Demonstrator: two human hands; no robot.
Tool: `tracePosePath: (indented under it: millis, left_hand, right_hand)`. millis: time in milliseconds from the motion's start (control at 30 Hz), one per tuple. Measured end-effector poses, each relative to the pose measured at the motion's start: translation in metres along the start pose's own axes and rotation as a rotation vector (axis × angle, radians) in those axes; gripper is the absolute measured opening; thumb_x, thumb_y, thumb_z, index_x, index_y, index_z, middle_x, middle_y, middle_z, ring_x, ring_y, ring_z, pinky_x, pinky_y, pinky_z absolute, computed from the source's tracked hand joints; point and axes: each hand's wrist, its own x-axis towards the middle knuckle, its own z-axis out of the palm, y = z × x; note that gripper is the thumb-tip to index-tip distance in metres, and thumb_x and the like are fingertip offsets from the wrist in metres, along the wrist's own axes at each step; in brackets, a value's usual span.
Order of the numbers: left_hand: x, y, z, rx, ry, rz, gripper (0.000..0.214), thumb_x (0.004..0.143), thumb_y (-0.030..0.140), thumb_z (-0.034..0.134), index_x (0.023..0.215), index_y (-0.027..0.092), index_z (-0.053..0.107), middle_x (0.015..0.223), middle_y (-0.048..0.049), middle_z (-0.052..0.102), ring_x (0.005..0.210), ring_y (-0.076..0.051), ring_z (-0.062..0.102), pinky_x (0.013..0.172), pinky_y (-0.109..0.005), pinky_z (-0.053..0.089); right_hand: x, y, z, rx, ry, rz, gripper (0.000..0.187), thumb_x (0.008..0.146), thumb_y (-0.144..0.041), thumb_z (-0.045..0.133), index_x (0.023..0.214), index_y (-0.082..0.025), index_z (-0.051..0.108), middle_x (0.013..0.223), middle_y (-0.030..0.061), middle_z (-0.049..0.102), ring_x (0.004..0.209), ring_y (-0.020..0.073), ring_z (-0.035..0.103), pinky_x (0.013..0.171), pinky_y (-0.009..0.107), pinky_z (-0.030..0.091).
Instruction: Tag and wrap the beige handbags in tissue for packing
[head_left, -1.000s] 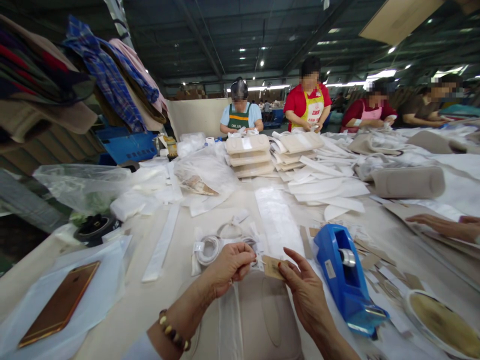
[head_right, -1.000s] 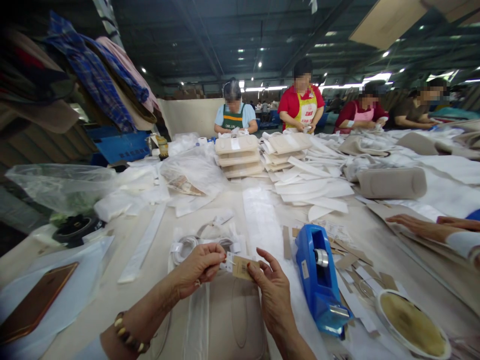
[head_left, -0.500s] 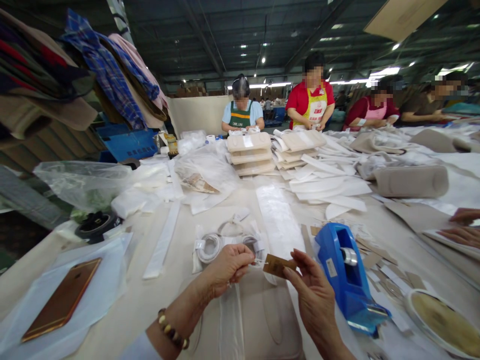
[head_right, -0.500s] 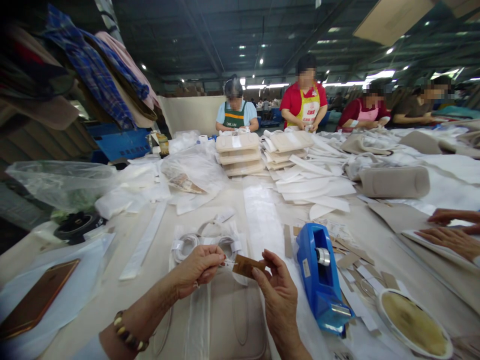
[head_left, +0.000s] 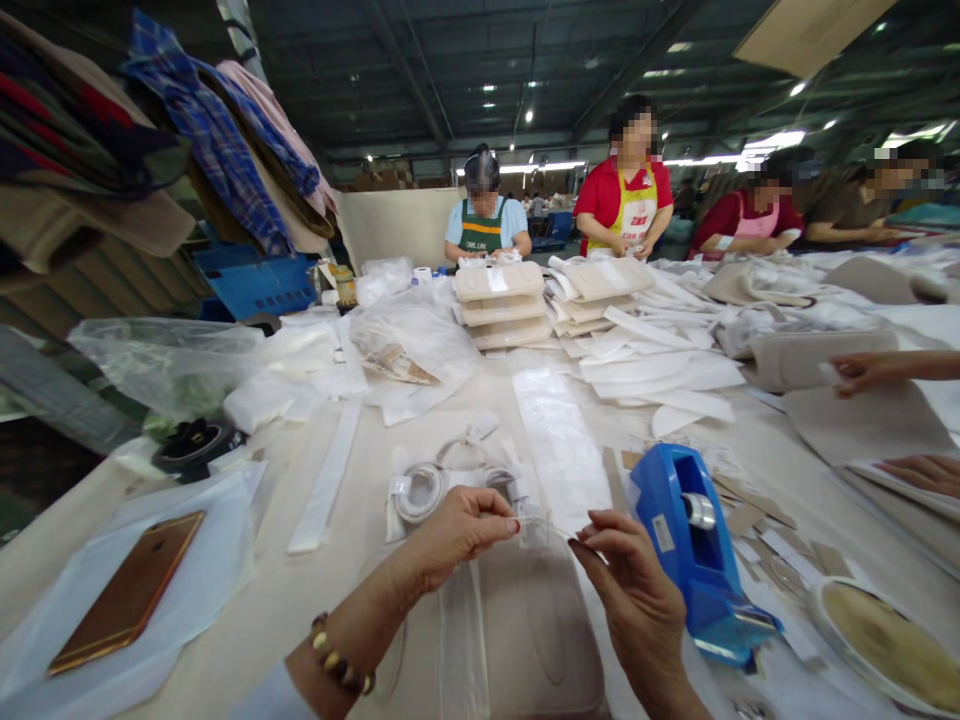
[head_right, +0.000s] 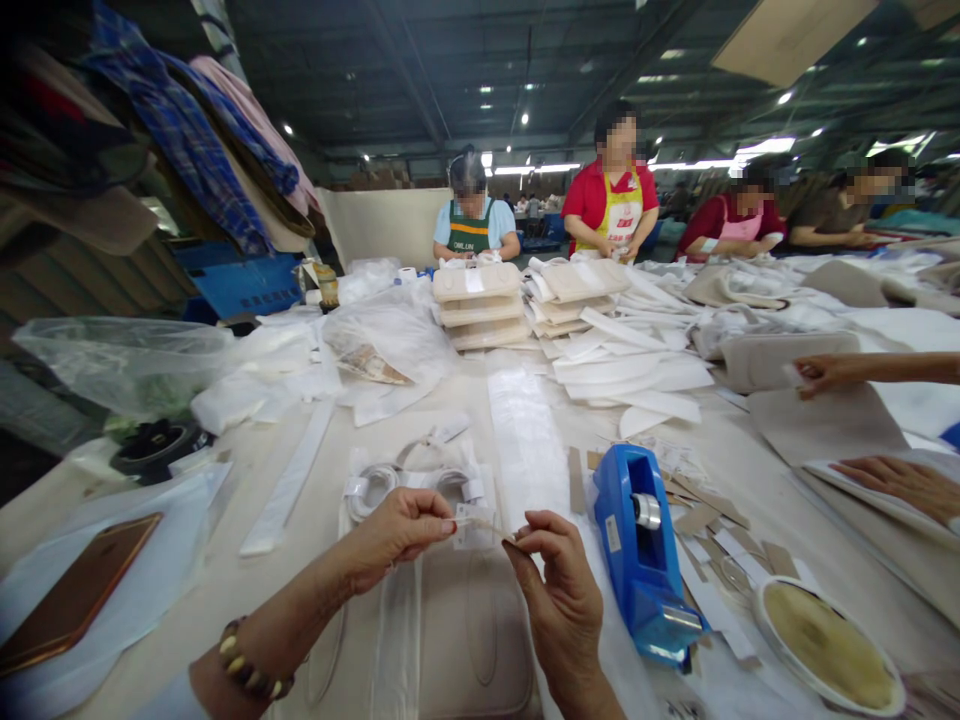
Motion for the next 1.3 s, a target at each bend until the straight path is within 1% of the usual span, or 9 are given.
tracePosePath:
  millis: [100, 233, 400, 567, 767, 933, 1033, 1167, 1300]
  left_hand:
    - [0.0, 0.001, 0.0, 0.007, 0.011, 0.031, 0.026, 0.058, 0.035, 0.073, 0.064, 0.013, 0.059, 0.044, 0.0059, 0.045, 0.038, -0.002, 0.025, 0.039, -0.021, 0.008]
    - [-0.002, 0.002, -0.001, -0.037, -0.025, 0.048, 0.021, 0.061, 0.031, 0.069, 0.067, 0.012, 0.06, 0.061, -0.0022, 0.064, 0.035, 0.0, 0.021, 0.037, -0.022, 0.007]
    - [-0.003, 0.003, 0.001, -0.097, -0.069, 0.088, 0.018, 0.064, 0.029, 0.066, 0.069, 0.013, 0.059, 0.069, -0.006, 0.069, 0.032, 0.0, 0.021, 0.035, -0.021, 0.007]
    - [-0.006, 0.011, 0.003, -0.075, -0.097, 0.109, 0.015, 0.064, 0.026, 0.065, 0.068, 0.012, 0.059, 0.07, -0.0067, 0.069, 0.034, 0.0, 0.023, 0.036, -0.02, 0.01]
    - [-0.012, 0.023, 0.007, -0.028, -0.137, 0.078, 0.017, 0.065, 0.027, 0.067, 0.067, 0.013, 0.057, 0.067, -0.0074, 0.069, 0.035, 0.0, 0.022, 0.036, -0.019, 0.009]
    - [-0.015, 0.029, 0.008, -0.12, -0.187, 0.039, 0.024, 0.062, 0.031, 0.072, 0.066, 0.013, 0.057, 0.066, -0.0078, 0.068, 0.033, 0.0, 0.021, 0.036, -0.021, 0.006]
    - [-0.02, 0.027, 0.002, -0.14, -0.176, -0.001, 0.023, 0.06, 0.03, 0.073, 0.063, 0.011, 0.06, 0.071, -0.01, 0.069, 0.034, 0.0, 0.023, 0.037, -0.021, 0.009]
    - [-0.028, 0.016, -0.012, -0.139, -0.075, 0.073, 0.02, 0.058, 0.028, 0.074, 0.058, 0.011, 0.064, 0.083, -0.0112, 0.068, 0.051, -0.006, 0.045, 0.048, -0.021, 0.031]
    - [-0.031, 0.008, -0.017, -0.121, -0.032, 0.146, 0.017, 0.06, 0.027, 0.072, 0.058, 0.012, 0.066, 0.089, -0.0085, 0.065, 0.062, -0.01, 0.05, 0.059, -0.023, 0.037]
  right_hand:
    - [-0.005, 0.006, -0.003, -0.016, -0.066, 0.011, 0.007, 0.077, -0.017, 0.066, 0.078, -0.023, 0.062, 0.107, 0.0061, 0.057, 0.101, 0.0202, 0.056, 0.09, 0.038, 0.047]
    - [-0.009, 0.009, 0.0, 0.094, -0.16, 0.147, 0.004, 0.082, -0.022, 0.062, 0.078, -0.023, 0.059, 0.131, 0.0075, 0.049, 0.121, 0.0262, 0.048, 0.102, 0.048, 0.038]
    - [-0.011, 0.003, 0.01, 0.155, -0.15, 0.226, 0.01, 0.084, -0.027, 0.059, 0.077, -0.022, 0.054, 0.134, 0.0085, 0.049, 0.12, 0.0259, 0.051, 0.099, 0.044, 0.042]
    - [-0.013, -0.005, 0.009, 0.176, -0.3, 0.232, 0.01, 0.08, -0.022, 0.062, 0.081, -0.023, 0.052, 0.132, 0.0085, 0.051, 0.121, 0.0258, 0.051, 0.102, 0.045, 0.04]
    - [-0.004, -0.014, 0.019, 0.055, -0.29, 0.154, 0.05, 0.074, -0.021, 0.067, 0.12, -0.026, 0.049, 0.122, 0.0073, 0.061, 0.115, 0.023, 0.056, 0.098, 0.039, 0.045]
    - [0.005, -0.012, 0.031, -0.11, -0.234, 0.061, 0.025, 0.081, -0.023, 0.058, 0.103, -0.026, 0.068, 0.098, 0.0035, 0.072, 0.088, 0.0213, 0.068, 0.078, 0.033, 0.056]
    - [0.01, -0.007, 0.022, -0.249, -0.165, -0.03, 0.027, 0.081, -0.022, 0.054, 0.101, -0.027, 0.071, 0.097, 0.0031, 0.073, 0.088, 0.0229, 0.069, 0.076, 0.035, 0.057]
    - [0.013, 0.005, -0.001, -0.47, -0.11, -0.151, 0.033, 0.078, -0.019, 0.049, 0.101, -0.026, 0.072, 0.096, 0.0043, 0.073, 0.087, 0.0246, 0.069, 0.078, 0.04, 0.056]
    - [0.011, 0.01, -0.016, -0.612, -0.157, -0.249, 0.038, 0.076, -0.015, 0.046, 0.102, -0.026, 0.072, 0.093, 0.006, 0.073, 0.085, 0.0271, 0.069, 0.075, 0.044, 0.056]
